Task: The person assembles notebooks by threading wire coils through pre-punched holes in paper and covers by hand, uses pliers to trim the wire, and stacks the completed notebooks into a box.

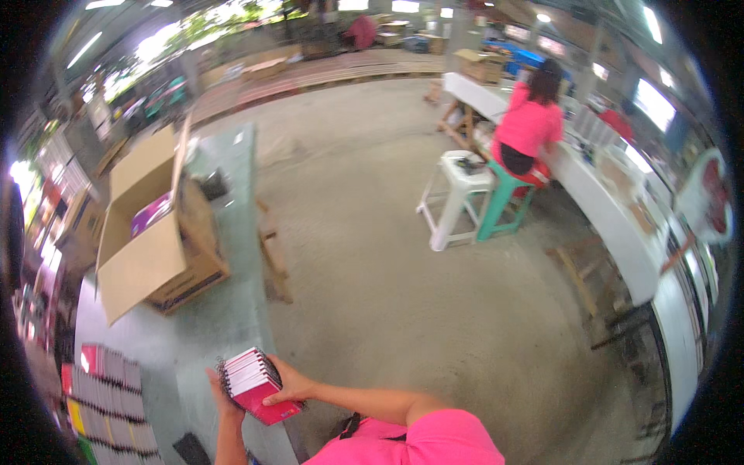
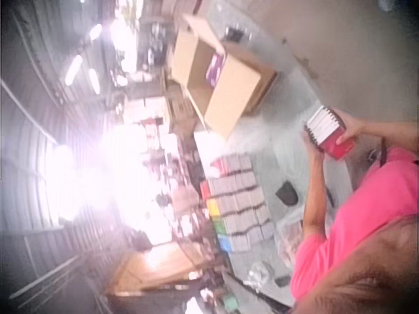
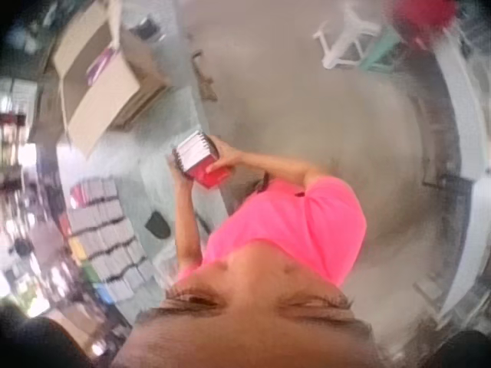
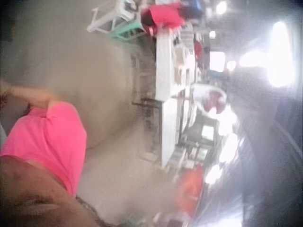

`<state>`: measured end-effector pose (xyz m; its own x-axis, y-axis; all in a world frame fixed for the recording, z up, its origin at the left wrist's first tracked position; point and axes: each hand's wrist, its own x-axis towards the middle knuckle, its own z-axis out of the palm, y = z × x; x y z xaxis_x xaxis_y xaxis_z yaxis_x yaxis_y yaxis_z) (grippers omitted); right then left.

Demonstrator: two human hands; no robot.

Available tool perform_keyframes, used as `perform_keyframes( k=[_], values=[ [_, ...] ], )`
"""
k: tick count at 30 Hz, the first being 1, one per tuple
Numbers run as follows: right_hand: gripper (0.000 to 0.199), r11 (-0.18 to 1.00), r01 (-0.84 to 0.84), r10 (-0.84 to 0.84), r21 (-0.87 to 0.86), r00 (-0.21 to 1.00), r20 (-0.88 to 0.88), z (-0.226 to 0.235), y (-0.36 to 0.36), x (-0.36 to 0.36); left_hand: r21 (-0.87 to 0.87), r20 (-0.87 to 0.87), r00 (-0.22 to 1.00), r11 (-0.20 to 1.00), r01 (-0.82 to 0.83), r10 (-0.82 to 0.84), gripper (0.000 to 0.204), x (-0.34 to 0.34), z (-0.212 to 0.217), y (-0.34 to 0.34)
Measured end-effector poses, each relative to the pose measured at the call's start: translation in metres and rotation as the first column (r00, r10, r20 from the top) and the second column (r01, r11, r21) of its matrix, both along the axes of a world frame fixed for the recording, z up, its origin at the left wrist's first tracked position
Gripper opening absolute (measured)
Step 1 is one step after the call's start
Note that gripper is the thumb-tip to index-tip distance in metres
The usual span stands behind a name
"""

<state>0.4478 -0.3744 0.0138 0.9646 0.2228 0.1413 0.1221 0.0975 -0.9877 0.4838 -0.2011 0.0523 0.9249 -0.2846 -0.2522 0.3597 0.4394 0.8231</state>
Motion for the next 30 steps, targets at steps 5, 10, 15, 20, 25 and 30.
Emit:
perform_keyframes(
  k=[5,10,15,20,25,30],
  values=[
    [0.067,0.755,-0.007,0.318,0.656,0.878,-0.358,0.003,-0.041,-0.009,0.228,0.083,0.959,0.942,0.247,-0.271,0.078,0.009,0.004,-0.041],
    [0.058,0.346,0.335,0.491,0.877,0.731,-0.473,-0.01,-0.061,-0.024,0.219,0.145,0.916,0.915,0.339,-0.374,0.079,-0.017,0.03,-0.077],
    [0.056,0.389,0.286,0.549,0.876,0.692,-0.469,-0.026,-0.031,-0.014,0.424,0.243,0.921,0.887,0.182,-0.305,0.075,-0.022,0.014,-0.033],
    [0.063,0.488,0.201,0.564,0.85,0.67,-0.483,-0.042,-0.013,-0.004,0.601,0.117,0.953,0.784,0.156,-0.28,0.056,-0.036,0.038,0.041],
    [0.072,0.331,0.002,0.681,0.944,0.692,-0.24,-0.031,0.014,0.014,0.937,0.104,0.991,0.342,-0.069,-0.084,0.045,-0.11,0.05,0.118],
    [0.061,0.547,0.052,0.708,0.835,0.503,-0.495,-0.008,0.077,0.01,0.995,-0.049,0.994,-0.091,0.04,-0.097,0.056,-0.212,0.012,0.113]
  ],
)
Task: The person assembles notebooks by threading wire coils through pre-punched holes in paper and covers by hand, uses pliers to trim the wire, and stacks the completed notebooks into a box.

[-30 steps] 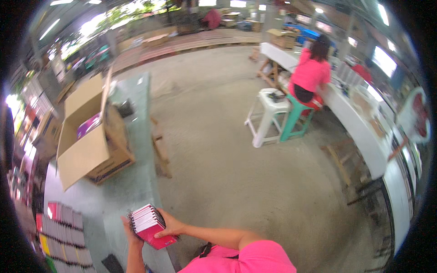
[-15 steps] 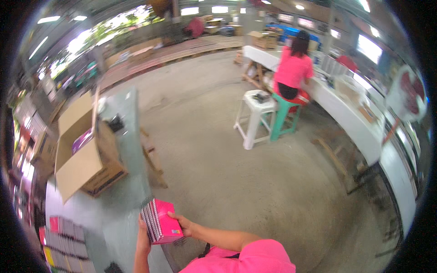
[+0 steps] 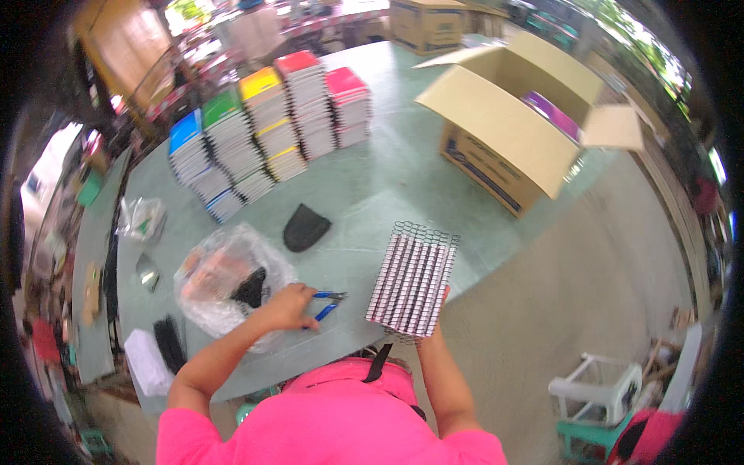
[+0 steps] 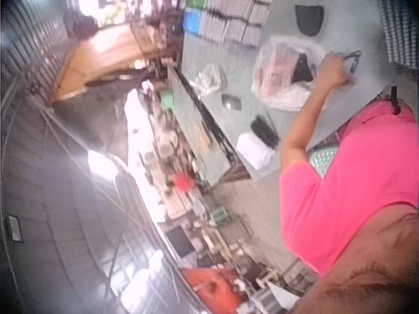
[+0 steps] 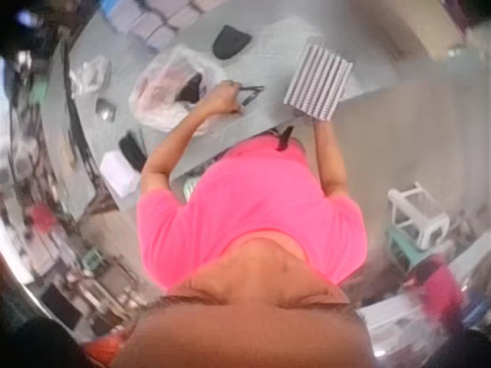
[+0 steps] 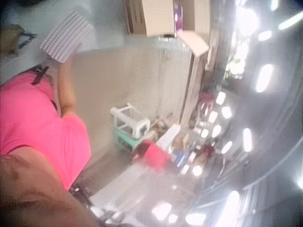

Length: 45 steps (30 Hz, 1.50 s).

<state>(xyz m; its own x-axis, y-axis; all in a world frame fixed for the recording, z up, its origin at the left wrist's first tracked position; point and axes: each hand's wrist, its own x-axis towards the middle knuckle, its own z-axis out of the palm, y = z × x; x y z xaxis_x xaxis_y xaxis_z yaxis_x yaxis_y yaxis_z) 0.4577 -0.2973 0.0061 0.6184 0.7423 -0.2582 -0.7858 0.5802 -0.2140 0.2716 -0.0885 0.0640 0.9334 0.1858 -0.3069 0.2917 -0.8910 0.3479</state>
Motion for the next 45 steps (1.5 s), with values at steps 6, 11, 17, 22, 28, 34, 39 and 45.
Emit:
perform_keyframes(
  k=[6,11,17,22,28,34,39,45],
  values=[
    [0.064,0.895,-0.382,0.381,0.232,0.923,0.052,-0.013,0.079,-0.007,0.234,0.044,0.999,0.972,0.003,-0.014,0.054,-0.016,-0.005,-0.04],
    [0.06,0.9,-0.436,0.434,0.031,0.9,0.049,-0.024,0.105,0.009,0.259,0.267,0.941,0.925,-0.279,0.209,0.044,0.014,-0.046,-0.065],
    [0.058,0.751,-0.66,0.653,-0.001,0.743,0.146,0.034,0.117,0.008,-0.938,-0.239,0.482,-0.073,-0.338,0.843,0.033,-0.012,-0.027,-0.023],
    [0.076,0.744,-0.657,0.668,-0.124,0.727,0.16,0.034,0.122,-0.002,-0.846,0.035,0.59,0.338,-0.412,0.807,0.033,-0.08,0.05,0.027],
    [0.071,0.517,-0.836,0.856,-0.185,0.512,0.077,0.009,0.131,-0.028,-0.467,0.144,0.75,0.713,-0.523,0.645,0.031,-0.111,0.095,0.045],
    [0.068,0.437,-0.899,0.899,-0.017,0.437,-0.011,0.016,0.142,-0.048,0.26,0.324,0.869,0.848,-0.462,0.374,0.039,-0.129,0.096,0.033],
    [0.069,0.437,-0.893,0.899,-0.106,0.436,0.026,0.009,0.148,-0.045,0.431,0.336,0.885,0.783,-0.448,0.322,0.043,-0.131,0.093,0.036],
    [0.066,0.393,-0.915,0.919,-0.094,0.391,0.042,0.005,0.153,-0.043,0.504,0.347,0.901,0.759,-0.412,0.258,0.044,-0.137,0.087,0.038]
  ],
)
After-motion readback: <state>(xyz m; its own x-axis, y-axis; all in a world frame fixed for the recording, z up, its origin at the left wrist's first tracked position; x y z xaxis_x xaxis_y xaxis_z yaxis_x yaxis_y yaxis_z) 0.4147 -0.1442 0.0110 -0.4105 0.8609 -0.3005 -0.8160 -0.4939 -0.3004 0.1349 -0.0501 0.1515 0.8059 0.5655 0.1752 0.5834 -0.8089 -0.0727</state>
